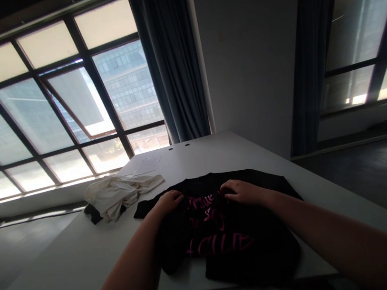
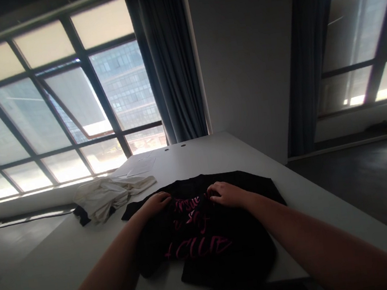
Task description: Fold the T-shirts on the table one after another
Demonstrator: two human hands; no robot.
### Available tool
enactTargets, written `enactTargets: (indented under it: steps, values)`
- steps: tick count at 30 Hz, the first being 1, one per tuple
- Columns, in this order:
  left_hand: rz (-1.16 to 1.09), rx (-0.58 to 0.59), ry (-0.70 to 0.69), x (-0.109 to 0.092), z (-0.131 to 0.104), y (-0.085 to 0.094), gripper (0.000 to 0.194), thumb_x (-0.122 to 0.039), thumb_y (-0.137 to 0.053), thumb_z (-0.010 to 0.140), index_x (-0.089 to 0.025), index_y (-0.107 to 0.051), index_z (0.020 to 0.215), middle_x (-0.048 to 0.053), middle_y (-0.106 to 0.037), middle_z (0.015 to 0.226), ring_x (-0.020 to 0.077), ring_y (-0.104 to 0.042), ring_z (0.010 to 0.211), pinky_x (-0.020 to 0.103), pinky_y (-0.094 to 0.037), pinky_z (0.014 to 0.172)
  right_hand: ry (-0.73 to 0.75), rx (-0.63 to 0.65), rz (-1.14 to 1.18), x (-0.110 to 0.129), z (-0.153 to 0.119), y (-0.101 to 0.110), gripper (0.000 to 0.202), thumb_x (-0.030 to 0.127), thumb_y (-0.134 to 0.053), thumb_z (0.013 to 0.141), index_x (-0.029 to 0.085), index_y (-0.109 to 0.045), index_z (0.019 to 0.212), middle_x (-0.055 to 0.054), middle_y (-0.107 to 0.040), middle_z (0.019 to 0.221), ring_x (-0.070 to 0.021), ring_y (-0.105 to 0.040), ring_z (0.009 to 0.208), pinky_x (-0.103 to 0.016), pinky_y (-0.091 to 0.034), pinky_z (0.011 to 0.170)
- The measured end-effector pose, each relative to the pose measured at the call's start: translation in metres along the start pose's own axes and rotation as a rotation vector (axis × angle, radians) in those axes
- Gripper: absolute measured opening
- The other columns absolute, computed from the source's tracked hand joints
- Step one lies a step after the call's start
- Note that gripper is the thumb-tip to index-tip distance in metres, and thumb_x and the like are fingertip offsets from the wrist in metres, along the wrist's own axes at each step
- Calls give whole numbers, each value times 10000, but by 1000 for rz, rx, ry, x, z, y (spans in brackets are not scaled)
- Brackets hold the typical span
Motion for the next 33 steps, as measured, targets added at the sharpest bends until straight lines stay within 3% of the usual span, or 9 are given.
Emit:
enactTargets:
  steps: [3, 6, 13, 18, 22, 25, 29, 33]
  values:
    - [6, 35, -7, -3, 0, 0, 477, -520, -444, 1018, -243, -750, 1258, 55, -705, 1370, 251, -659, 1250, 346, -462, 1137, -121, 145, -34, -9, 1, -8, 559, 545, -413, 1032, 250, -631, 1454, -130, -512, 1569, -348, -453, 1472, -596, -298, 1239]
    - [26, 59, -7, -8, 0, 0, 501, -521, -422, 1028, -242, -736, 1302, 51, -684, 1421, 255, -633, 1312, 338, -447, 1155, -207, 219, -36, -12, 0, -10, 629, 583, -243, 1067, 304, -572, 1525, -94, -396, 1669, -351, -297, 1577, -674, -191, 1256]
    - [87, 101, 27, -17, 0, 0, 527, -507, -392, 1048, -244, -693, 1391, 40, -626, 1506, 254, -576, 1401, 329, -405, 1198, -294, 259, -86, -14, 4, -15, 669, 630, -198, 1060, 347, -442, 1614, -63, -253, 1730, -344, -232, 1606, -672, -162, 1263]
    - [141, 138, 37, -19, 7, -3, 545, -480, -354, 1070, -199, -682, 1403, 84, -583, 1547, 256, -527, 1450, 336, -374, 1223, -325, 271, -172, -20, 15, -23, 669, 604, -196, 1066, 335, -339, 1663, -73, -168, 1751, -351, -186, 1617, -662, -184, 1260]
    - [188, 172, 41, -15, 18, -13, 531, -458, -350, 1082, -194, -632, 1446, 118, -542, 1579, 287, -486, 1481, 414, -343, 1248, -283, 246, -230, -35, 26, -31, 639, 566, -218, 1072, 356, -313, 1668, -82, -169, 1751, -385, -180, 1611, -702, -169, 1243]
    - [211, 216, 5, -11, 26, -22, 448, -390, -413, 1076, -227, -629, 1433, 125, -509, 1604, 300, -382, 1546, 486, -250, 1287, -271, 218, -223, -51, 35, -35, 617, 544, -242, 1074, 373, -328, 1660, -68, -178, 1751, -390, -176, 1611, -704, -153, 1247]
    - [229, 271, -46, -3, 35, -30, 394, -298, -511, 1024, -264, -649, 1391, 117, -428, 1658, 326, -244, 1601, 580, -135, 1295, -362, 200, -210, -69, 50, -34, 634, 578, -198, 1073, 388, -290, 1670, -27, -166, 1757, -349, -160, 1622, -624, -148, 1286]
    - [216, 265, -38, 4, 46, -31, 446, -385, -443, 1046, -299, -586, 1461, 106, -422, 1664, 328, -241, 1602, 601, -154, 1281, -449, 175, -229, -79, 63, -26, 664, 587, -191, 1066, 361, -247, 1687, -20, -136, 1764, -344, -138, 1627, -612, -129, 1295]
Point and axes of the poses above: each hand's wrist, its own z-axis towards the middle knuckle, its own y-axis out of the back of the hand, x = y × z, the point moved 3 cm from there along z, towards the middle knuckle
